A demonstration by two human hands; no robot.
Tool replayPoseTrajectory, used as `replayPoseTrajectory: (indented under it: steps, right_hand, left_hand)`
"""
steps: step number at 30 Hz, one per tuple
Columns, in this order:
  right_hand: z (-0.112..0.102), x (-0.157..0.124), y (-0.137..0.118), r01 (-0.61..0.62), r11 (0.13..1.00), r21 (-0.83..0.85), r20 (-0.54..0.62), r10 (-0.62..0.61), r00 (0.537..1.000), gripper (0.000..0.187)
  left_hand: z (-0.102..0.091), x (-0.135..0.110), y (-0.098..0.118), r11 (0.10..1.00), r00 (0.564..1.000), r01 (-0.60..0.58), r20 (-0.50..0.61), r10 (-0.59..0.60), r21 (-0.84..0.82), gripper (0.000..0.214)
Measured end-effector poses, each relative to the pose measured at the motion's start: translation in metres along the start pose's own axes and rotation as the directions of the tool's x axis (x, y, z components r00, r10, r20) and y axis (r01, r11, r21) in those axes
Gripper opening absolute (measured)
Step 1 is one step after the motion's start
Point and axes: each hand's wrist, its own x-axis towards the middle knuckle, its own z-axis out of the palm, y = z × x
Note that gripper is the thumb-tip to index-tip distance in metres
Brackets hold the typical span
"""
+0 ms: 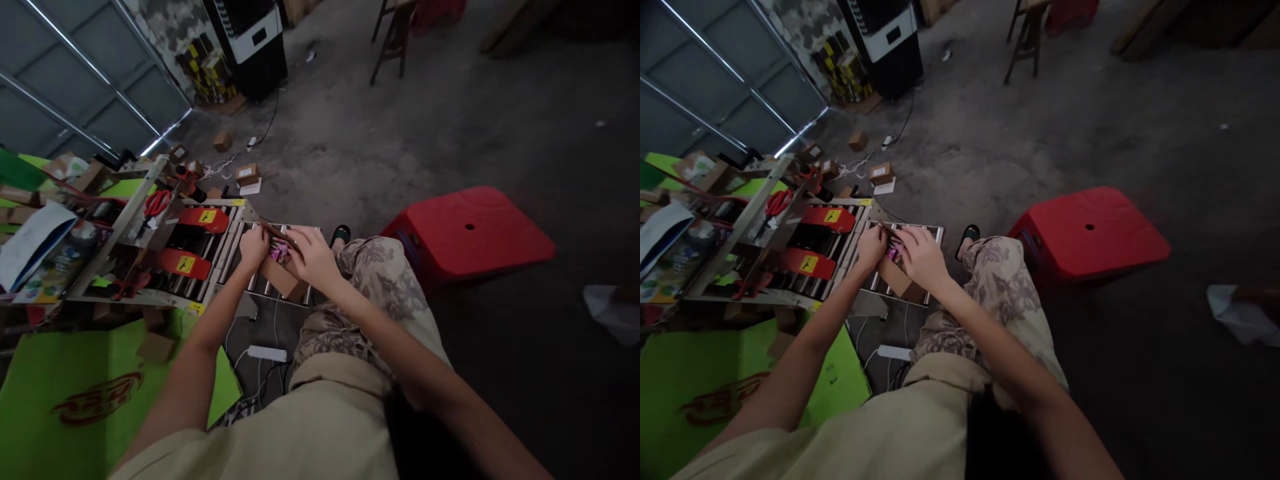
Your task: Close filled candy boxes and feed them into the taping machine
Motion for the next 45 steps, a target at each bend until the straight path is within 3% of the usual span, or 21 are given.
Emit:
replayPoseTrajectory:
  steps: [3, 6, 8, 11, 15, 19, 21, 24, 25, 27, 29, 31, 33, 35, 37, 39, 41, 43, 45]
  right_hand:
    - [0.009, -0.004, 0.007, -0.027, 0.999, -0.02, 0.141, 0.029, 0.99, 0.05]
    - [0.021, -0.006, 0.011, -0.142, 0.989, -0.031, 0.226, 0.146, 0.963, 0.055]
    - [0.022, -0.005, 0.014, -0.199, 0.98, -0.028, 0.261, 0.2, 0.945, 0.054]
    - [0.018, -0.002, 0.018, -0.248, 0.968, 0.039, 0.311, 0.224, 0.924, 0.052]
    - [0.017, -0.003, 0.02, -0.291, 0.947, 0.132, 0.302, 0.241, 0.922, 0.056]
    - [0.021, -0.008, 0.022, -0.258, 0.952, 0.164, 0.262, 0.21, 0.942, 0.061]
    - [0.024, -0.012, 0.023, -0.225, 0.959, 0.171, 0.246, 0.18, 0.952, 0.062]
    - [0.031, -0.023, 0.02, -0.145, 0.982, 0.124, 0.24, 0.112, 0.964, 0.062]
    - [0.034, -0.028, 0.017, -0.105, 0.991, 0.086, 0.252, 0.08, 0.964, 0.063]
    - [0.04, -0.039, 0.012, -0.022, 1.0, -0.005, 0.289, 0.023, 0.957, 0.064]
    - [0.044, -0.047, 0.009, 0.017, 0.997, -0.076, 0.321, 0.008, 0.947, 0.065]
    - [0.045, -0.05, 0.009, 0.017, 0.996, -0.093, 0.338, 0.016, 0.941, 0.065]
    - [0.043, -0.046, 0.015, 0.025, 0.999, -0.035, 0.351, -0.011, 0.936, 0.068]
    - [0.041, -0.039, 0.022, 0.04, 0.996, 0.081, 0.361, -0.067, 0.93, 0.072]
    - [0.038, -0.035, 0.03, 0.042, 0.98, 0.192, 0.35, -0.108, 0.93, 0.076]
    - [0.033, -0.039, 0.035, 0.031, 0.964, 0.265, 0.312, -0.116, 0.943, 0.081]
    - [0.024, -0.053, 0.04, -0.011, 0.956, 0.292, 0.264, -0.069, 0.962, 0.088]
    - [0.014, -0.07, 0.05, -0.125, 0.961, 0.248, 0.224, 0.068, 0.972, 0.09]
    - [0.002, -0.087, 0.069, -0.289, 0.953, 0.095, 0.207, 0.265, 0.942, 0.082]
  left_hand:
    - [0.004, -0.006, 0.003, 0.999, 0.987, -0.04, -0.156, 0.042, 0.015, 0.023]
    - [-0.004, -0.02, 0.002, 0.982, 0.97, -0.162, -0.2, 0.14, -0.095, 0.028]
    - [-0.009, -0.03, 0.002, 0.937, 0.955, -0.285, -0.137, 0.261, -0.203, 0.031]
    - [-0.01, -0.038, 0.004, 0.877, 0.909, -0.378, 0.06, 0.412, -0.296, 0.034]
    - [-0.002, -0.032, 0.009, 0.908, 0.875, -0.376, 0.253, 0.413, -0.183, 0.032]
    - [0.001, -0.027, 0.014, 0.929, 0.882, -0.367, 0.298, 0.365, -0.05, 0.026]
    - [0.001, -0.03, 0.014, 0.938, 0.911, -0.343, 0.223, 0.346, -0.054, 0.023]
    - [0.003, -0.038, 0.009, 0.963, 0.974, -0.222, -0.086, 0.211, -0.151, 0.025]
    - [0.004, -0.042, 0.007, 0.966, 0.971, -0.153, -0.215, 0.107, -0.207, 0.028]
    - [0.006, -0.052, 0.008, 0.942, 0.911, -0.036, -0.398, -0.105, -0.333, 0.034]
    - [0.008, -0.065, 0.015, 0.909, 0.875, -0.003, -0.441, -0.199, -0.417, 0.043]
    - [0.009, -0.081, 0.025, 0.893, 0.922, -0.075, -0.371, -0.107, -0.443, 0.053]
    - [0.008, -0.094, 0.033, 0.877, 0.974, -0.186, -0.202, 0.105, -0.442, 0.063]
    - [0.005, -0.101, 0.036, 0.871, 0.954, -0.28, -0.015, 0.3, -0.403, 0.075]
    - [0.0, -0.1, 0.035, 0.877, 0.91, -0.345, 0.109, 0.4, -0.334, 0.092]
    - [-0.005, -0.097, 0.035, 0.875, 0.876, -0.405, 0.163, 0.455, -0.265, 0.11]
    - [-0.008, -0.098, 0.036, 0.865, 0.846, -0.464, 0.195, 0.496, -0.19, 0.114]
    - [-0.005, -0.099, 0.035, 0.872, 0.855, -0.482, 0.174, 0.489, -0.083, 0.109]
    - [0.007, -0.094, 0.028, 0.88, 0.87, -0.472, 0.135, 0.474, -0.047, 0.095]
